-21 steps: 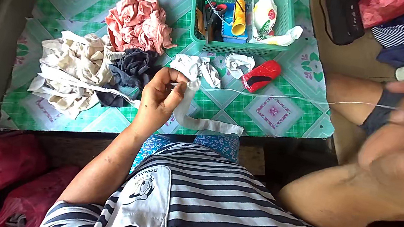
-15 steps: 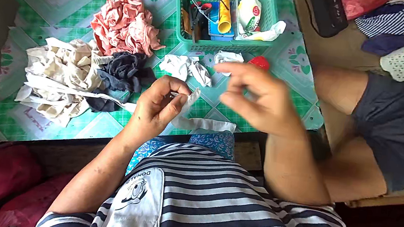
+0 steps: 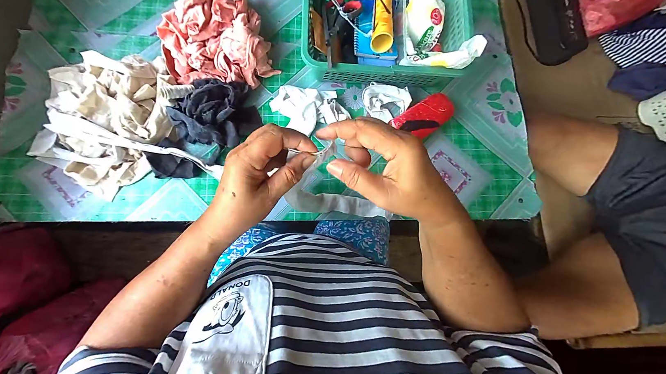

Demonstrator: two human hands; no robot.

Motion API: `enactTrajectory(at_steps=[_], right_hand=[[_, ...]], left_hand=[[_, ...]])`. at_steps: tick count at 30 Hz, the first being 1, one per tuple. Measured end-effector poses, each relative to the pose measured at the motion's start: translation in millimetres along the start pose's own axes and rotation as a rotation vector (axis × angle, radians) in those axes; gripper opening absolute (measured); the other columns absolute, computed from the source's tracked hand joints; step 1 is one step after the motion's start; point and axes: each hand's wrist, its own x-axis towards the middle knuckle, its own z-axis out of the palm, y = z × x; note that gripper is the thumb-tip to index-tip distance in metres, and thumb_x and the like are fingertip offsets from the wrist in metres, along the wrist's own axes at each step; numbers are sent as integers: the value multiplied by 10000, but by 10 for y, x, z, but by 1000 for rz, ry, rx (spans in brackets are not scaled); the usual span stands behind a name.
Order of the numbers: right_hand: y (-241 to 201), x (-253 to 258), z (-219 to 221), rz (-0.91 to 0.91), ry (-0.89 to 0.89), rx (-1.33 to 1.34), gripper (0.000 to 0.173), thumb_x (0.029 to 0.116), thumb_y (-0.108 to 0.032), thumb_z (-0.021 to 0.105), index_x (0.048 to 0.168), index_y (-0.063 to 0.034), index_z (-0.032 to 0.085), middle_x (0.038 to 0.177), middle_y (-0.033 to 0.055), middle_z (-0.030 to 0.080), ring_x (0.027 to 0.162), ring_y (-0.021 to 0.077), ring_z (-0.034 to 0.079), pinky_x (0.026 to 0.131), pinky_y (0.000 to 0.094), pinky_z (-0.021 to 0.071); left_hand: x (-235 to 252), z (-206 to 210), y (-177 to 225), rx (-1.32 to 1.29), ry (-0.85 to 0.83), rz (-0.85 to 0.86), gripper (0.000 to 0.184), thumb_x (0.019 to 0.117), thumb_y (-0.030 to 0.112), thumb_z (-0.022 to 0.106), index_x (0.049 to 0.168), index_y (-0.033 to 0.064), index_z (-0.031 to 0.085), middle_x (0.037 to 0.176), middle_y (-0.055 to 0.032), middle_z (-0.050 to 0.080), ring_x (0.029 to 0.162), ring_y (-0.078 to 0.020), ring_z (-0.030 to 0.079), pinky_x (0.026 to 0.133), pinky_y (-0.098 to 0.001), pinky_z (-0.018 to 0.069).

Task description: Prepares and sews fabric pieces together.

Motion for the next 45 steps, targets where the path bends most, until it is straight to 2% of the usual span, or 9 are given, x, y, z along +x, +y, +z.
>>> enactTrajectory(at_steps=[2, 5, 11, 19, 23, 26, 29, 33, 45], right_hand=[[-21, 0, 23, -9, -2, -52, 268, 953, -165, 661, 1133, 22, 728, 829, 40, 640, 774, 91, 539, 847, 308, 444], [-19, 18, 62, -17, 25, -72, 150, 956, -125, 659, 999, -5, 738, 802, 39, 647, 771, 93, 558, 897, 338, 431], [7, 10, 57, -5, 67, 21, 137, 950, -77, 624, 934, 11, 727, 838, 45, 668, 810, 51, 575, 819, 231, 463], [5, -1, 58, -16, 61, 97, 134, 944, -37, 598, 906, 43, 699, 834, 58, 643, 779, 12, 556, 721, 139, 460], [2, -7, 66, -5, 79, 120, 141, 948, -25, 586, 922, 53, 700, 843, 62, 643, 774, 5, 555, 712, 131, 461], [-43, -18, 56, 38, 97, 74, 237, 994, -36, 514, 1125, 87, 668, 869, 53, 612, 767, 19, 537, 704, 144, 464], [-162, -25, 61, 55, 136, -71, 203, 1005, -38, 475, 1134, 54, 601, 925, 73, 606, 829, 75, 580, 759, 205, 511], [-222, -15, 102, -24, 180, -161, 151, 975, -37, 589, 1013, -6, 732, 1036, 130, 662, 1054, 220, 612, 947, 380, 485], [-275, 5, 164, 2, 214, -259, 147, 923, -36, 647, 985, -20, 779, 843, 72, 591, 831, 160, 558, 827, 341, 454]], left_hand=[[4, 20, 24, -9, 15, -2, 135, 975, 44, 652, 1092, -22, 641, 972, -20, 645, 753, 4, 575, 679, -139, 504], [7, 30, 52, -48, 33, -11, 168, 962, 32, 667, 1110, -5, 597, 927, 6, 630, 748, 2, 592, 690, -145, 524], [-23, -13, 66, -204, 0, -77, 242, 959, 18, 645, 1196, 27, 594, 1039, 34, 667, 885, -23, 666, 828, -203, 581], [-15, 16, 19, -260, 38, -111, 98, 1002, 59, 604, 1087, 75, 650, 930, 63, 675, 789, -8, 641, 718, -177, 555], [-27, 39, -6, -329, 25, -148, 115, 1003, 80, 624, 1113, 88, 656, 955, 56, 683, 819, -25, 654, 746, -193, 566], [-21, 37, -20, -384, 43, -161, 86, 1014, 108, 603, 1081, 122, 655, 969, 54, 674, 822, -29, 643, 738, -199, 559], [0, 36, 3, -449, 99, -224, 115, 1009, 94, 557, 1060, 152, 643, 1048, 32, 698, 899, -52, 676, 768, -225, 580], [11, 61, 9, -494, 166, -242, 151, 1003, 61, 529, 1036, 159, 639, 1050, 28, 719, 904, -53, 696, 779, -224, 588], [27, 80, 99, -512, 170, -271, 139, 1011, 72, 519, 1030, 150, 633, 1008, 18, 713, 848, -48, 689, 737, -210, 580]])
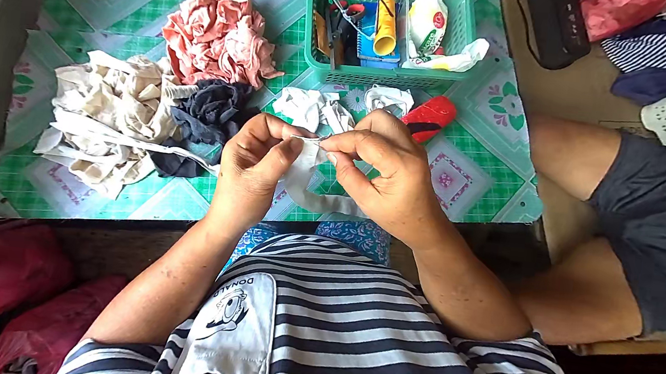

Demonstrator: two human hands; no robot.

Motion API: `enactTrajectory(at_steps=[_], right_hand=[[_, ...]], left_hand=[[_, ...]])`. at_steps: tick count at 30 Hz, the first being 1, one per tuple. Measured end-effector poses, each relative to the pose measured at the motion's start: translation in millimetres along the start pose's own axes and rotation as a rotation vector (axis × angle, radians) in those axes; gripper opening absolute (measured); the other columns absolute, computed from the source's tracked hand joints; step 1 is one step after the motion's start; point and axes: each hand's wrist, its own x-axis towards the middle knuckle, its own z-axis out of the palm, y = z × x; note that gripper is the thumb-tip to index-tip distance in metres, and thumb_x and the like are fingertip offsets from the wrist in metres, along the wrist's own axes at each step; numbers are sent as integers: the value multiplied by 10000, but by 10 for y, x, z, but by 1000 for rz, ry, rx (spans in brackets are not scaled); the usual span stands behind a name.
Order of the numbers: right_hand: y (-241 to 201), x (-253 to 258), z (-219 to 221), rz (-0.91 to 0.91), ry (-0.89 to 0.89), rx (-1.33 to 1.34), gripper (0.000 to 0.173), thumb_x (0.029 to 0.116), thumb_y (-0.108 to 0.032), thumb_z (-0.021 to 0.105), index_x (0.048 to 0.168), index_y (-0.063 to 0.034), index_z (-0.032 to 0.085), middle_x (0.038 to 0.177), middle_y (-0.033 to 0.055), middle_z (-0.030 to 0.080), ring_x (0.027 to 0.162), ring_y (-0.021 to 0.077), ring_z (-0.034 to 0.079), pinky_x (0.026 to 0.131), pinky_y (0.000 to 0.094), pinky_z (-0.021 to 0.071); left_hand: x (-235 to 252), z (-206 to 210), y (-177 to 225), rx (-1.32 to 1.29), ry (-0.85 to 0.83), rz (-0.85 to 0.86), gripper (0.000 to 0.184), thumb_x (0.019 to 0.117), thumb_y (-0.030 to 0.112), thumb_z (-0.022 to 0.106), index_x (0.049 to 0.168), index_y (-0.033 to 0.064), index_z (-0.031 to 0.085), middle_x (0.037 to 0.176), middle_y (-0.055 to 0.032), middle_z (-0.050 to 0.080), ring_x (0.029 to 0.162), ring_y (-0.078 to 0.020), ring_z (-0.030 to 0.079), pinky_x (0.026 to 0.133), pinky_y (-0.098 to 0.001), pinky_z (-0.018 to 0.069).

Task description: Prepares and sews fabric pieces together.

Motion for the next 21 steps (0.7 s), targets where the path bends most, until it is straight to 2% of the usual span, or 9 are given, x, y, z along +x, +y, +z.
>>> enactTrajectory(at_steps=[10, 19, 21], right_hand=[[-38, 15, -10, -12, -22, -53, 147, 915, -27, 636, 957, -20, 776, 811, 71, 578, 801, 172, 541, 812, 353, 437], [-37, -2, 27, 3, -20, -93, 124, 941, -49, 645, 978, -21, 760, 842, 93, 601, 847, 212, 578, 880, 403, 455], [-24, 1, 17, 22, -26, -57, 131, 949, -56, 637, 978, -27, 762, 850, 81, 598, 839, 188, 573, 851, 374, 462]], left_hand=[[-23, -9, 0, 23, -15, 19, 135, 1004, 61, 534, 1046, 130, 641, 986, 18, 716, 841, -60, 697, 748, -224, 589], [-23, -19, -16, 47, -34, 15, 131, 1003, 60, 530, 1039, 131, 634, 997, 17, 717, 853, -57, 696, 752, -221, 585], [-21, -14, -4, 19, -23, -14, 136, 1010, 70, 524, 1035, 138, 640, 986, 16, 720, 838, -57, 697, 739, -222, 588]])
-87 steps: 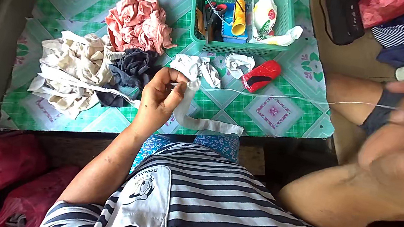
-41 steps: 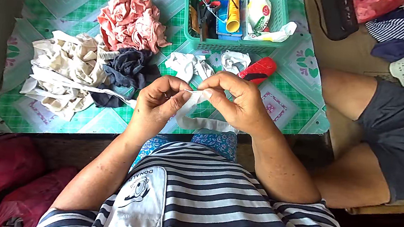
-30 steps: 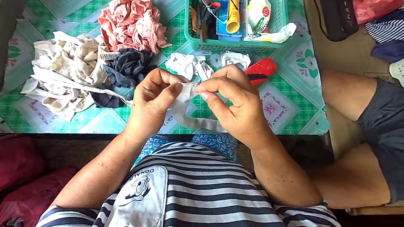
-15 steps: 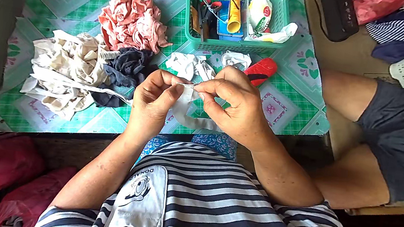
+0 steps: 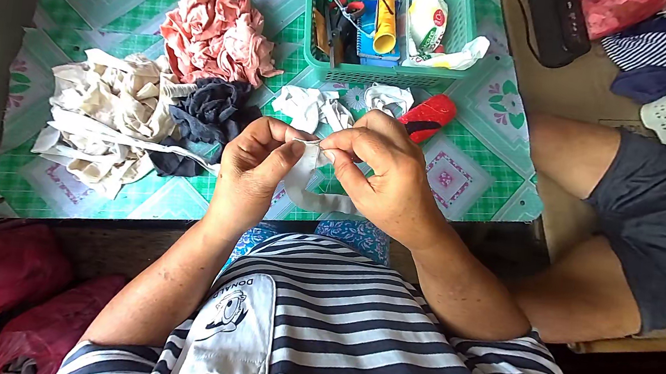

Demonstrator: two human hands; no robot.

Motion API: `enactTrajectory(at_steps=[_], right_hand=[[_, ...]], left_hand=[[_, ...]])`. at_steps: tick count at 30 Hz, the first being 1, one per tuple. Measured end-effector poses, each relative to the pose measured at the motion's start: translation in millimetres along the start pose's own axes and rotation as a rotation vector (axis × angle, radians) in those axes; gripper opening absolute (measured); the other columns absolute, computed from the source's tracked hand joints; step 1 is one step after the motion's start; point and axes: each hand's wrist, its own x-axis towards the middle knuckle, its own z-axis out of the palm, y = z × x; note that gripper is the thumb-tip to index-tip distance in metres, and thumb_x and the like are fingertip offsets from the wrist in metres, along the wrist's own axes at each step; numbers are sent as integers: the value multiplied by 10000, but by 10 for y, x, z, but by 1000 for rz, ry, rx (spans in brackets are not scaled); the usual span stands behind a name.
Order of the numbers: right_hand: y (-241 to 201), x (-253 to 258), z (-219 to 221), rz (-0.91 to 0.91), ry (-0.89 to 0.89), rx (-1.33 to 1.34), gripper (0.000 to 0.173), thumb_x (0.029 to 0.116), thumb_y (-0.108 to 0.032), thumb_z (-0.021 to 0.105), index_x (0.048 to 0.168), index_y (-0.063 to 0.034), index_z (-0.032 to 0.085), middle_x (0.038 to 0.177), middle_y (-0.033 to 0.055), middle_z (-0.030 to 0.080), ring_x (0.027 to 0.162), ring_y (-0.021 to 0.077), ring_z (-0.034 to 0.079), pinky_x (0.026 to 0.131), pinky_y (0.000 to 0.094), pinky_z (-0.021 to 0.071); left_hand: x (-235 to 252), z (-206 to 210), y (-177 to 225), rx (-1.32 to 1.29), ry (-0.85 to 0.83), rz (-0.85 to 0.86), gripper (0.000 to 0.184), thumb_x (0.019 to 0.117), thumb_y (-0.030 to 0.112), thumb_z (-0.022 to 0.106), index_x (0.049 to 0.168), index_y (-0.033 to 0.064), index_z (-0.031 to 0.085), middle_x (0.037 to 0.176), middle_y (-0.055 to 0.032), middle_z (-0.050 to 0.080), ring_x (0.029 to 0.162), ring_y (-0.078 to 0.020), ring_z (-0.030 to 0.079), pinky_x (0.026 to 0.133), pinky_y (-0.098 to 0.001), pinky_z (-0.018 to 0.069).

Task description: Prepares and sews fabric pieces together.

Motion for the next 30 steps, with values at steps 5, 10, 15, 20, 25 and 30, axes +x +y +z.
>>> enactTrajectory(at_steps=[5, 10, 15, 20, 25, 30], right_hand=[[31, 3, -33, 28, -15, 130, 135, 946, -48, 633, 972, -29, 764, 864, 59, 604, 837, 139, 568, 809, 311, 471], [80, -9, -20, 13, -15, 307, 119, 938, -20, 640, 971, 11, 750, 889, 71, 617, 833, 81, 583, 752, 187, 502], [115, -34, 3, 34, -4, 338, 113, 942, -26, 650, 980, 16, 748, 899, 70, 622, 842, 61, 591, 759, 151, 508], [80, -12, -60, 25, -4, 219, 119, 935, -27, 650, 971, -6, 762, 886, 62, 606, 844, 107, 568, 801, 252, 476], [59, -4, -73, -4, -10, 121, 133, 938, -39, 641, 963, -20, 770, 853, 68, 591, 829, 147, 558, 821, 334, 453], [21, 10, -69, -48, -4, 18, 140, 929, -34, 642, 965, -22, 776, 832, 86, 594, 835, 187, 562, 857, 388, 431]], left_hand=[[12, 3, 38, -72, -14, -85, 151, 1017, 101, 513, 1003, 162, 650, 934, 29, 700, 790, -34, 675, 702, -197, 576], [10, 2, 48, -138, -78, -121, 129, 1005, 87, 548, 1009, 148, 661, 889, 27, 693, 769, -40, 675, 694, -201, 581], [20, 1, 34, -97, -77, -88, 116, 993, 70, 581, 1017, 140, 671, 912, 33, 698, 800, -40, 678, 727, -208, 583], [23, 5, 30, -65, -46, -30, 116, 991, 52, 590, 1030, 139, 655, 927, 30, 697, 800, -40, 678, 720, -201, 580], [2, -9, 42, 56, -36, 14, 123, 1006, 53, 562, 1051, 118, 655, 916, 37, 703, 786, -48, 686, 719, -223, 595], [0, -18, 30, 143, -24, 86, 122, 1006, 53, 564, 1071, 112, 648, 937, 48, 706, 793, -43, 686, 723, -218, 594]])
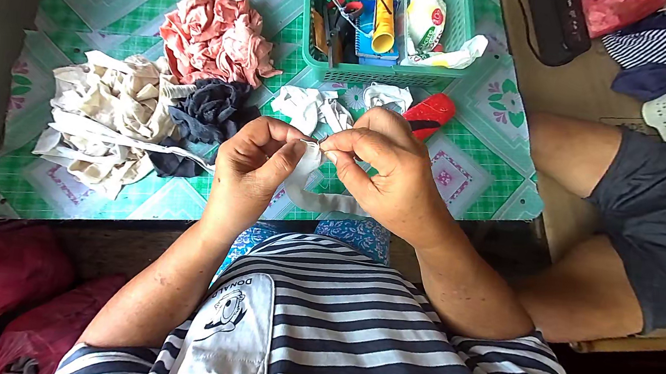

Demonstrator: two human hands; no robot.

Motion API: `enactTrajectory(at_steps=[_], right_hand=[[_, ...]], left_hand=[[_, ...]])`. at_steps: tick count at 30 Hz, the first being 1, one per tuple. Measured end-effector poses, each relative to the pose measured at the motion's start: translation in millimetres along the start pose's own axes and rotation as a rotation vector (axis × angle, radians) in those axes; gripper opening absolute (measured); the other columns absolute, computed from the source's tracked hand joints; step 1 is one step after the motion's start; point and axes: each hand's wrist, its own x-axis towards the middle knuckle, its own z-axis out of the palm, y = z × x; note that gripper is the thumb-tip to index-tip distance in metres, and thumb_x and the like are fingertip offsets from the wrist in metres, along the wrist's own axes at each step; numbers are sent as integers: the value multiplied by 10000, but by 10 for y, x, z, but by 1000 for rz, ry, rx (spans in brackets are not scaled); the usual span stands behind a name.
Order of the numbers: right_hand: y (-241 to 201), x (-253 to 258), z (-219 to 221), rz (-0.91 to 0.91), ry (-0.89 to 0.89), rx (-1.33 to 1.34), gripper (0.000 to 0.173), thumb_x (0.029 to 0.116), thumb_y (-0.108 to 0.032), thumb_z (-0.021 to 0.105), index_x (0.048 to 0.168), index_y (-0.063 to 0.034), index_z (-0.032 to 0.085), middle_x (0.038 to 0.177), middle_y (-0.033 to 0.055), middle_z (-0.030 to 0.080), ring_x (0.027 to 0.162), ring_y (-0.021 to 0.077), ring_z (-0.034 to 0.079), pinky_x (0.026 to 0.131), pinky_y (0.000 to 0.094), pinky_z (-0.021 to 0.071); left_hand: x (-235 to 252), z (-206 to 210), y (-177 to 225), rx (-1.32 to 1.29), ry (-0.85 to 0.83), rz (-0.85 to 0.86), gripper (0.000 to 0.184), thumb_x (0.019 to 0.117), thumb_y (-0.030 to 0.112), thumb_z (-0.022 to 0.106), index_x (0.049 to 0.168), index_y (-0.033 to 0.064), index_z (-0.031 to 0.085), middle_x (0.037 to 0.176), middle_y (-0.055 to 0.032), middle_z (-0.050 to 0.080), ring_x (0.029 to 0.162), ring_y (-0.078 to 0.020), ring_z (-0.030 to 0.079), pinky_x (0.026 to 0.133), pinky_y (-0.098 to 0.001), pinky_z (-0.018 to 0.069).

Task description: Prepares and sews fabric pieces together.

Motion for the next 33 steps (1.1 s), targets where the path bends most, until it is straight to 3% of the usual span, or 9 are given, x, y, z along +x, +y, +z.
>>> enactTrajectory(at_steps=[4, 7, 12, 16, 19, 26, 33], right_hand=[[-32, 0, 45, -18, 27, -75, 129, 925, -33, 644, 951, -25, 771, 809, 91, 585, 838, 222, 563, 883, 416, 418], [-56, 1, 85, -24, 49, -120, 115, 924, -30, 652, 947, -20, 765, 806, 99, 584, 832, 235, 568, 901, 432, 422], [-53, 2, 136, -35, 73, -130, 98, 923, -23, 663, 943, -12, 758, 810, 108, 589, 851, 247, 582, 921, 433, 437], [-35, 7, 115, -23, 67, -81, 109, 922, -28, 663, 960, -10, 764, 825, 110, 607, 853, 238, 583, 905, 418, 435], [-10, 9, 67, 3, 48, -14, 128, 924, -28, 654, 978, -13, 768, 839, 97, 609, 846, 207, 581, 893, 410, 442], [8, 10, -6, 50, 4, 133, 138, 933, -32, 640, 982, -17, 768, 868, 67, 597, 845, 144, 563, 833, 331, 462], [69, -6, 26, 72, 1, 309, 102, 932, -24, 667, 975, 17, 750, 895, 73, 618, 834, 60, 594, 742, 143, 510]], left_hand=[[0, 18, -39, 117, 25, 136, 117, 981, 28, 596, 1073, 91, 632, 988, 58, 700, 831, -12, 662, 750, -190, 566], [-5, 18, -58, 332, 61, 268, 90, 967, 24, 627, 1048, -7, 650, 1065, -29, 649, 971, -44, 654, 850, -202, 576], [-8, 6, -81, 554, 104, 377, 92, 951, 70, 675, 994, -6, 705, 1007, -76, 626, 972, -82, 608, 855, -192, 506], [-6, 22, -32, 388, 81, 250, 74, 969, 47, 635, 1020, 2, 665, 980, 6, 655, 861, -1, 627, 780, -160, 543], [-1, 4, -9, 180, 64, 94, 96, 1001, 60, 580, 1063, 94, 645, 912, 91, 681, 778, 3, 649, 715, -183, 564], [9, 10, 45, -49, 17, -80, 103, 1017, 97, 557, 1030, 139, 649, 877, 56, 675, 753, -44, 665, 710, -226, 589], [5, 13, 46, -235, -36, -151, 111, 1006, 71, 586, 1034, 130, 676, 896, 35, 696, 781, -54, 687, 737, -235, 605]])
